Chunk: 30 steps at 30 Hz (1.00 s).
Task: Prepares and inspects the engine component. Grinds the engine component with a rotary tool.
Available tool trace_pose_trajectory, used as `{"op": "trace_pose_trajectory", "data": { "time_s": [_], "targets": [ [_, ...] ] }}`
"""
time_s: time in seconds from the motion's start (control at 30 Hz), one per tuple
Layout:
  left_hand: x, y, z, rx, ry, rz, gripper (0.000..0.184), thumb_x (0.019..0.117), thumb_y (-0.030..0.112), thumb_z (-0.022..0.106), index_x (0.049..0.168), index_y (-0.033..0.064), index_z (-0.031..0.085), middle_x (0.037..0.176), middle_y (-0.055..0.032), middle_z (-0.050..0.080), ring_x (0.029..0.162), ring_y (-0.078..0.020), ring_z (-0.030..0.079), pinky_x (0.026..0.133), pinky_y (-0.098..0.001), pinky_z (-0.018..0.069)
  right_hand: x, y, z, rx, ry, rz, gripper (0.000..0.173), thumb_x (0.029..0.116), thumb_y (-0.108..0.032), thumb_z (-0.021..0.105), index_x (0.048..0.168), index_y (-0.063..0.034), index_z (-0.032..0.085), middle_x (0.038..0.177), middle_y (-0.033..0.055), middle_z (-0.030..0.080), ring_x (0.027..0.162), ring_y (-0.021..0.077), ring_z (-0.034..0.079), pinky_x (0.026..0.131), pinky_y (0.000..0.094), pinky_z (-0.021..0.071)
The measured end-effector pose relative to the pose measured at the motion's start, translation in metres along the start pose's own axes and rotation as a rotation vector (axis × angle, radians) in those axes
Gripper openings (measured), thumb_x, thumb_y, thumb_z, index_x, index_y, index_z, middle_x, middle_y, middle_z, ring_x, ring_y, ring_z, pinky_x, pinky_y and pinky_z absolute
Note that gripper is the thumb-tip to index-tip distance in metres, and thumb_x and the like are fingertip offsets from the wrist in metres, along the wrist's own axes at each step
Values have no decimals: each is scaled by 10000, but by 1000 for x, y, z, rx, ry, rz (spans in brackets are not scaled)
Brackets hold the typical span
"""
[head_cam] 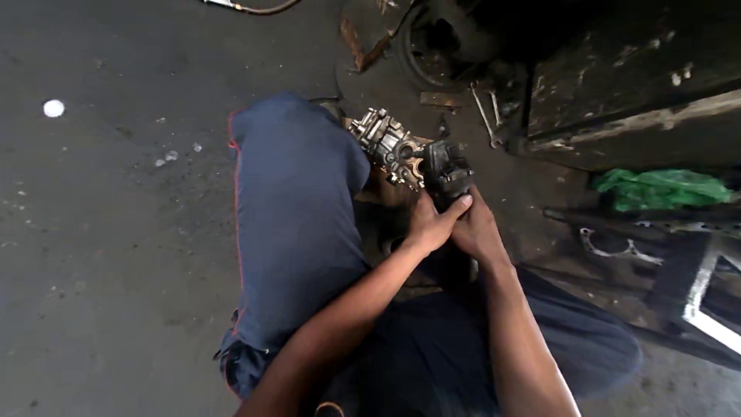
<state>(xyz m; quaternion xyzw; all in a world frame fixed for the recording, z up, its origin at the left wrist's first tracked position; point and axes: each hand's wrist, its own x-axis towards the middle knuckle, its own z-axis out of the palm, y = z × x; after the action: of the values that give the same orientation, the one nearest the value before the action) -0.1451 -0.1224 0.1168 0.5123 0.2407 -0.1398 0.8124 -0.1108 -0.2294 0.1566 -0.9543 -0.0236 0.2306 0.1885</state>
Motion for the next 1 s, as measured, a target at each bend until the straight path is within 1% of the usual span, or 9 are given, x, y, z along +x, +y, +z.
{"op": "trace_pose_trajectory", "data": {
  "time_s": [0.1, 0.23, 0.4, 0.53, 0.63, 0.73, 0.83, 0.93, 1.0],
  "targets": [
    [2, 2, -1, 13, 9, 30, 723, 953, 341, 750, 1497, 0, 419, 1383, -194, 611, 1307, -221, 587, 1136, -409, 474, 1, -4, -2, 15, 17, -28, 703, 888, -340, 721, 1472, -55, 452, 1194, 195, 690, 1128, 312, 677, 977, 559, 524],
    [1, 5, -2, 31, 5, 9, 743, 958, 352, 743, 1515, -1, 399, 1418, -207, 584, 1349, -238, 552, 1160, -417, 443, 2, -6, -3, 13, 7, -17, 689, 884, -356, 721, 1447, -49, 470, 1173, 179, 695, 1122, 291, 677, 970, 545, 529],
    [1, 11, -6, 18, -19, -28, 717, 968, 350, 733, 1510, 14, 407, 1416, -200, 584, 1347, -237, 552, 1152, -423, 448, 2, -9, -2, -13, 7, 7, 705, 873, -392, 719, 1452, -73, 473, 1158, 168, 700, 1102, 290, 682, 948, 554, 532],
    [-1, 17, -8, 27, -31, -27, 715, 973, 352, 727, 1518, 30, 396, 1417, -193, 585, 1343, -233, 557, 1150, -426, 450, 1, -16, -6, -15, 10, 19, 696, 876, -380, 725, 1436, -47, 482, 1148, 194, 697, 1099, 318, 680, 947, 571, 525],
    [-2, 20, -7, 77, -71, 35, 764, 971, 361, 726, 1550, 25, 356, 1441, -200, 570, 1357, -242, 551, 1152, -434, 457, -3, -12, -8, 50, 98, -27, 725, 819, -400, 741, 1402, -38, 509, 1135, 167, 699, 1073, 266, 686, 932, 525, 546],
    [-6, 24, -5, 147, -104, 92, 739, 959, 369, 737, 1524, 26, 404, 1402, -191, 599, 1310, -241, 587, 1122, -447, 487, -9, -7, -12, 138, 141, -72, 796, 803, -416, 737, 1452, -39, 472, 1192, 139, 690, 1096, 190, 679, 956, 454, 556],
    [-9, 26, -2, 150, -84, 78, 720, 962, 361, 736, 1516, 31, 415, 1371, -184, 619, 1280, -232, 606, 1101, -441, 501, -8, -3, -12, 144, 115, -84, 791, 807, -437, 736, 1453, -63, 474, 1182, 115, 696, 1095, 159, 680, 960, 438, 561],
    [-7, 19, -6, 109, -58, 36, 748, 970, 351, 729, 1535, 8, 378, 1412, -201, 592, 1333, -242, 570, 1140, -431, 467, -5, -5, -8, 78, 62, -63, 742, 829, -422, 730, 1427, -55, 489, 1151, 136, 701, 1081, 214, 688, 944, 489, 555],
    [-5, 15, -8, 53, -51, 16, 724, 976, 321, 726, 1535, 19, 379, 1432, -194, 579, 1349, -232, 557, 1154, -422, 456, -4, -9, -5, 29, 40, -39, 711, 844, -402, 727, 1412, -43, 495, 1122, 161, 703, 1066, 263, 691, 924, 527, 546]
  ]
}}
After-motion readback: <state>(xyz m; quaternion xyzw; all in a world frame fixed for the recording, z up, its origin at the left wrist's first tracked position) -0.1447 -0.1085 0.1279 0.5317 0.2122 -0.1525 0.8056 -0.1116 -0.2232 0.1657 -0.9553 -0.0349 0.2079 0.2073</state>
